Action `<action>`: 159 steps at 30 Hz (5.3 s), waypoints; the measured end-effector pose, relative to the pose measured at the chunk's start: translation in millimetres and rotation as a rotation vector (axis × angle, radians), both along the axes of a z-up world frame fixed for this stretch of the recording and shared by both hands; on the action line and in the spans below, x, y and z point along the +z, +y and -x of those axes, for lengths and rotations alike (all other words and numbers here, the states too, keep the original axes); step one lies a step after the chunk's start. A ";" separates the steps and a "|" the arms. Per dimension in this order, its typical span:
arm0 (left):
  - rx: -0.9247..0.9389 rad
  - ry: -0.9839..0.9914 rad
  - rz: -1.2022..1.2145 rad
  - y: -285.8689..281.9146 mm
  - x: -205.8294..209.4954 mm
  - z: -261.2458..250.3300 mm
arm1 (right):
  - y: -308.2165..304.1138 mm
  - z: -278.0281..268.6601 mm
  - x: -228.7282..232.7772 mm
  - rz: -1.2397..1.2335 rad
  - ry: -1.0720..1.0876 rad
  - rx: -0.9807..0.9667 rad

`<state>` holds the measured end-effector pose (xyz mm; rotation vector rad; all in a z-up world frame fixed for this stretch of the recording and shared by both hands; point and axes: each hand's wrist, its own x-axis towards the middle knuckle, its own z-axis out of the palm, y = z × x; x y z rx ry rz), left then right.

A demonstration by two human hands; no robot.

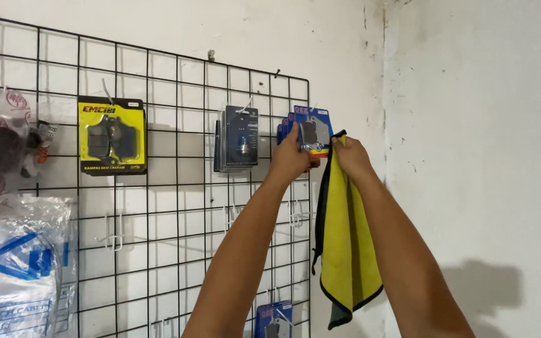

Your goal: The person wipes a packaged scooter belt and a small white card with a yellow cloth. They then hang the belt package on a wall grid rack and continue wiping the card.

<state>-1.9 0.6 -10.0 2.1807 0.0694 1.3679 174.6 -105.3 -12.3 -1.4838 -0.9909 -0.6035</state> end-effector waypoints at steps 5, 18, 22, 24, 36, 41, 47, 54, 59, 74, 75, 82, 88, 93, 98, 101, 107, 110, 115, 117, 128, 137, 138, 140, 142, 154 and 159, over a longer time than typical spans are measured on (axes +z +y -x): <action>0.030 -0.003 -0.038 5.5 -7.8 5.7 | 16.7 -9.6 -6.1 0.065 -0.008 -0.012; 0.022 -0.055 -0.062 7.9 -19.3 7.6 | 46.3 -29.6 -9.0 0.096 -0.007 -0.080; 0.053 -0.032 -0.066 13.2 -19.3 3.6 | 42.4 -12.7 -11.2 0.106 -0.003 -0.107; 0.075 -0.017 -0.068 9.8 -21.1 6.3 | 41.6 -7.1 -12.4 0.101 -0.007 -0.104; 0.163 0.047 -0.143 24.7 -20.5 -0.7 | 38.0 7.1 -19.9 0.110 0.001 -0.121; 0.225 0.140 -0.148 51.4 -26.6 -17.2 | 5.8 3.6 -32.3 -0.183 -0.182 -0.105; 0.258 0.181 -0.199 51.5 -28.3 3.7 | -28.5 -1.2 -47.2 -0.443 -0.405 -0.048; 0.676 0.096 -0.748 -21.7 -57.2 99.1 | -65.9 11.3 -94.4 -0.471 -0.785 -0.342; 0.588 0.114 -0.962 -57.8 -104.6 136.4 | -59.1 72.8 -164.7 0.295 0.362 -0.163; 0.144 -0.034 0.415 -5.0 -502.1 63.5 | 99.1 52.7 -535.9 -0.037 0.663 0.490; 0.147 -0.033 0.422 -0.3 -503.6 62.1 | 100.4 59.0 -533.2 -0.030 0.667 0.489; 0.147 0.066 0.484 18.8 -505.4 55.9 | 104.0 70.9 -535.1 -0.263 0.898 0.571; 0.132 0.033 0.460 9.5 -509.6 53.7 | 92.7 77.9 -532.3 -0.403 0.941 0.542; 0.006 -0.069 0.538 -22.8 -494.0 74.2 | 53.0 86.5 -527.5 -0.422 0.966 0.512; -0.204 -0.243 0.494 -45.2 -477.8 94.5 | -7.6 110.7 -508.7 -0.369 0.988 0.667; -0.225 -0.134 0.509 -50.8 -481.0 95.3 | -35.3 153.3 -465.4 -0.325 1.150 0.441; -0.410 -0.079 0.726 -56.5 -477.9 105.8 | -63.5 185.4 -439.2 -0.179 1.086 0.281; -0.456 -0.134 0.828 -42.8 -490.4 86.3 | -49.4 163.6 -457.1 -0.257 1.004 0.278; -0.516 -0.105 0.781 -50.2 -475.1 118.9 | -57.2 168.8 -470.0 -0.263 1.019 0.298; -0.541 -0.076 0.751 -45.4 -472.0 125.1 | -57.3 171.2 -472.2 -0.283 1.036 0.281; -0.716 0.104 0.755 -42.3 -433.2 199.8 | -88.0 219.7 -481.3 -0.285 0.893 0.139; -0.917 0.180 0.855 -15.9 -464.7 318.6 | -106.6 379.5 -530.0 -0.262 1.065 0.078; -0.917 0.195 0.866 -10.5 -466.0 328.8 | -110.5 385.6 -532.4 -0.263 1.080 0.068; -0.963 0.272 0.948 2.1 -466.8 349.3 | -117.7 401.0 -537.1 -0.310 0.988 0.025; -0.989 0.351 0.988 7.1 -480.3 363.2 | -114.3 423.8 -538.4 -0.411 0.958 0.011; -1.023 0.487 0.777 26.4 -521.3 432.4 | -53.0 578.0 -539.2 -0.396 1.087 -0.158; -1.038 0.409 0.651 32.6 -538.7 468.1 | -34.7 619.2 -554.1 -0.281 0.961 -0.272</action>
